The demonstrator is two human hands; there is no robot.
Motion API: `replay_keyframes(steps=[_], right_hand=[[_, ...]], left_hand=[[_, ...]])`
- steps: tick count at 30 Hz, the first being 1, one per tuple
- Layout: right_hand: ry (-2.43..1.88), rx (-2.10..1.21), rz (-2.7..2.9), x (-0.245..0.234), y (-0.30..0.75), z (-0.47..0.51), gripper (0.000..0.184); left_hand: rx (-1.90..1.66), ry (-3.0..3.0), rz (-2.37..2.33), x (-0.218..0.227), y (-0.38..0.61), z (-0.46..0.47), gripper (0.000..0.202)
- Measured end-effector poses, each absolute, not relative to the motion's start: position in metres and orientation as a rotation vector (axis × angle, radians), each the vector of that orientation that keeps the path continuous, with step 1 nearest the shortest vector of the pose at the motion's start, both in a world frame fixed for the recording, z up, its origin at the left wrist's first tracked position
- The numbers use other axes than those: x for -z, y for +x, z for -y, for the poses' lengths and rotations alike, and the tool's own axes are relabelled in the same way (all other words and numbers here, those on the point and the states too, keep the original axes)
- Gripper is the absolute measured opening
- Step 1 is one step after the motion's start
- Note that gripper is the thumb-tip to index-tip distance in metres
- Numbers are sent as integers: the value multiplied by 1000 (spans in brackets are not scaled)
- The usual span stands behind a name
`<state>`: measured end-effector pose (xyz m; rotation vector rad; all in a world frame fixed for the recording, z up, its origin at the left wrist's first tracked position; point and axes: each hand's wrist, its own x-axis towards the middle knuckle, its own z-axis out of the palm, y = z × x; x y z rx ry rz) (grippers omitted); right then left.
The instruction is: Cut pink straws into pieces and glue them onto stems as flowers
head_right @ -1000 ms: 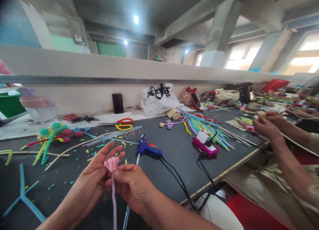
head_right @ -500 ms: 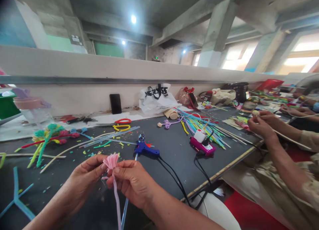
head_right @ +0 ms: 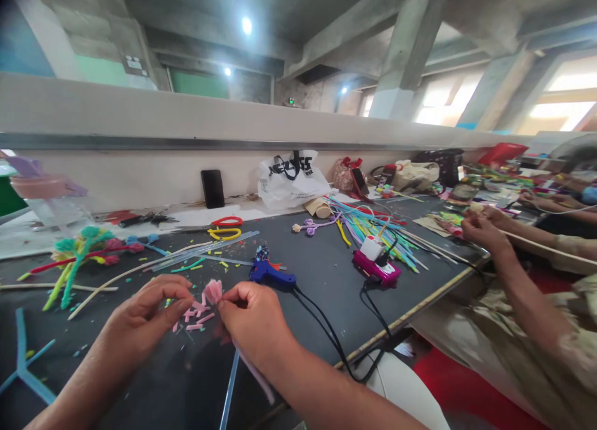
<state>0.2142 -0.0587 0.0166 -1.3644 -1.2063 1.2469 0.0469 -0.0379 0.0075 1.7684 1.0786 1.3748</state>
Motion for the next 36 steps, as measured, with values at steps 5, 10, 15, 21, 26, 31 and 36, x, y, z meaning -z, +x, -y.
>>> replay_keyframes(steps=[5,10,15,21,26,31,36], right_hand=[[-1423,-1116,1355,-11,213,61,10],[-1407,-1117,1390,-8,212,62,10],[-1437,-1116,1415,-6,212,60,9],[-1441,-1109,1474,-1,213,62,10],[-1455,-1165,1440,-3,213,62,8],[-1456,-1092,1499,-3,214,61,8],[-1397,-991,1528,-2,216,59,8]], left_hand=[[-1360,1835,-1089,-7,51,39,6],[-1333,1933,-1107,-6,50,38,7],[-1335,2014,-1142,-4,50,37,6],[-1311,2177,-1165,-2,49,37,8],[-1298,2290,-1212,0,47,38,10],[-1287,2318,-1238,1,47,38,11],[-1293,2335,-1229,2,46,39,11]])
